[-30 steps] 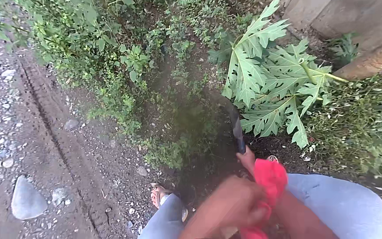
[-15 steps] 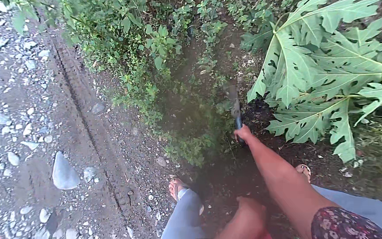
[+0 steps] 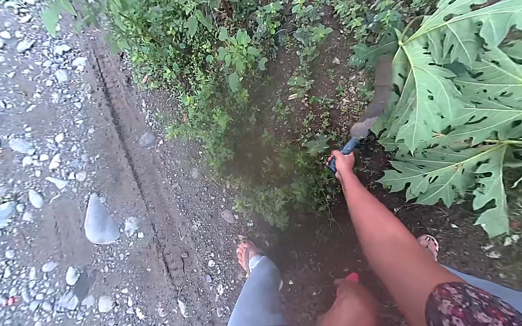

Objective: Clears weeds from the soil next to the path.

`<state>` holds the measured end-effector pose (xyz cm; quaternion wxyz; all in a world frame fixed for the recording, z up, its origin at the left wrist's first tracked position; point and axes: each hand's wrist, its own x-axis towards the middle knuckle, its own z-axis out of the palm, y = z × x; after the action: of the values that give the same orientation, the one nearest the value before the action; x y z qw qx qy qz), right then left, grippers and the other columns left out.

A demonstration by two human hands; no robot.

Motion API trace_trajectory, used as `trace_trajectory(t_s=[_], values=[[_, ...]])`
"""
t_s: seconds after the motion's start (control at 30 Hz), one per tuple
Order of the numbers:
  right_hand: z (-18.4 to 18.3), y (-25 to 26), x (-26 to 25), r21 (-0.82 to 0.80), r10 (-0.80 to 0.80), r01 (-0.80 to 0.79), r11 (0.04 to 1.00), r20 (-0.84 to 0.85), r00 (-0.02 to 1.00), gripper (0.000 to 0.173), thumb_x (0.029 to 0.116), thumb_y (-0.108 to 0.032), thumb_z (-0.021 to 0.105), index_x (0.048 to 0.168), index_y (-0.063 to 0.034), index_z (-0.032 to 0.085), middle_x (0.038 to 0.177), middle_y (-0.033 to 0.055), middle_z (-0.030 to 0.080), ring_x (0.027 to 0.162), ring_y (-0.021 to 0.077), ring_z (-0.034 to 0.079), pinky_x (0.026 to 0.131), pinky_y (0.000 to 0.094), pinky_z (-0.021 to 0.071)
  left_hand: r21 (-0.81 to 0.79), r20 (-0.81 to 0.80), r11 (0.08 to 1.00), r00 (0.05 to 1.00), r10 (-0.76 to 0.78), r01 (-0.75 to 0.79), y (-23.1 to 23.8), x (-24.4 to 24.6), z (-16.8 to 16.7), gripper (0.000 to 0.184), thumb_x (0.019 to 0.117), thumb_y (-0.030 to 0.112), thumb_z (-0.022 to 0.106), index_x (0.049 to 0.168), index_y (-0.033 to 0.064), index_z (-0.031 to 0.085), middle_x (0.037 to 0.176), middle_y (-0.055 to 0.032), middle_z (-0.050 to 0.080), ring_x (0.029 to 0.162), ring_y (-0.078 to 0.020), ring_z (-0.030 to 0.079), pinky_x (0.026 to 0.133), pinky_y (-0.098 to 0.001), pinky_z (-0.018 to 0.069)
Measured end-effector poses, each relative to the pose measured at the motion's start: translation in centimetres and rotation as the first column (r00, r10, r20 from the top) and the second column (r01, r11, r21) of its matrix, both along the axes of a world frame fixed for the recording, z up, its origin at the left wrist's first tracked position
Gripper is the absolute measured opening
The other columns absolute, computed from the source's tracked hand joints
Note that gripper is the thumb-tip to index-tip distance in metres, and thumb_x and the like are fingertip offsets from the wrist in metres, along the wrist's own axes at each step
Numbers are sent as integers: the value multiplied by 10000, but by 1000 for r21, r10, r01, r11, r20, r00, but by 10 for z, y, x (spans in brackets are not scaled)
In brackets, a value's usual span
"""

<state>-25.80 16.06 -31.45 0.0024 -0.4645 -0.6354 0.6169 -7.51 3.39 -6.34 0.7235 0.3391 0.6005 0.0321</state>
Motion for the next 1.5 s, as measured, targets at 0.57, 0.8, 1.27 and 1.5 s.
trace_trajectory(t_s=[0.57, 0.8, 1.27, 1.5], values=[[-1, 19, 37, 28, 13, -14, 1000, 36, 999, 602, 930, -63, 692, 1444, -45, 378, 884, 142, 612, 627, 229, 643, 597, 416, 599, 13, -9, 998, 998, -61, 61, 11, -2, 12, 354, 1046, 56, 494, 1331, -144, 559, 1452, -307, 535, 1384, -463, 493, 1088, -630, 406], [-11, 89, 103, 146, 560, -777, 612, 614, 556, 688, 902, -114, 752, 1507, -2, 445, 1223, 291, 661, 1020, 413, 704, 905, 579, 564, -2, -19, 998, 998, -62, 62, 11, 3, -1, 371, 1038, 93, 541, 1328, -136, 564, 1454, -302, 532, 1377, -465, 495, 1068, -641, 418], [-23, 34, 73, 81, 538, -659, 748, 507, 673, 660, 904, -71, 734, 1486, 10, 434, 1137, 240, 673, 895, 330, 704, 826, 491, 586, 17, -6, 996, 997, -83, 83, 11, 5, -2, 350, 1049, 69, 496, 1319, -144, 561, 1457, -303, 528, 1389, -459, 484, 1080, -636, 404], [3, 63, 85, 230, 499, -646, 728, 468, 729, 584, 922, -102, 716, 1441, 29, 482, 1043, 240, 694, 820, 328, 715, 790, 510, 593, 4, 10, 995, 995, -95, 95, 6, 1, 6, 353, 1074, 72, 450, 1348, -127, 553, 1454, -302, 533, 1390, -454, 486, 1095, -618, 399]])
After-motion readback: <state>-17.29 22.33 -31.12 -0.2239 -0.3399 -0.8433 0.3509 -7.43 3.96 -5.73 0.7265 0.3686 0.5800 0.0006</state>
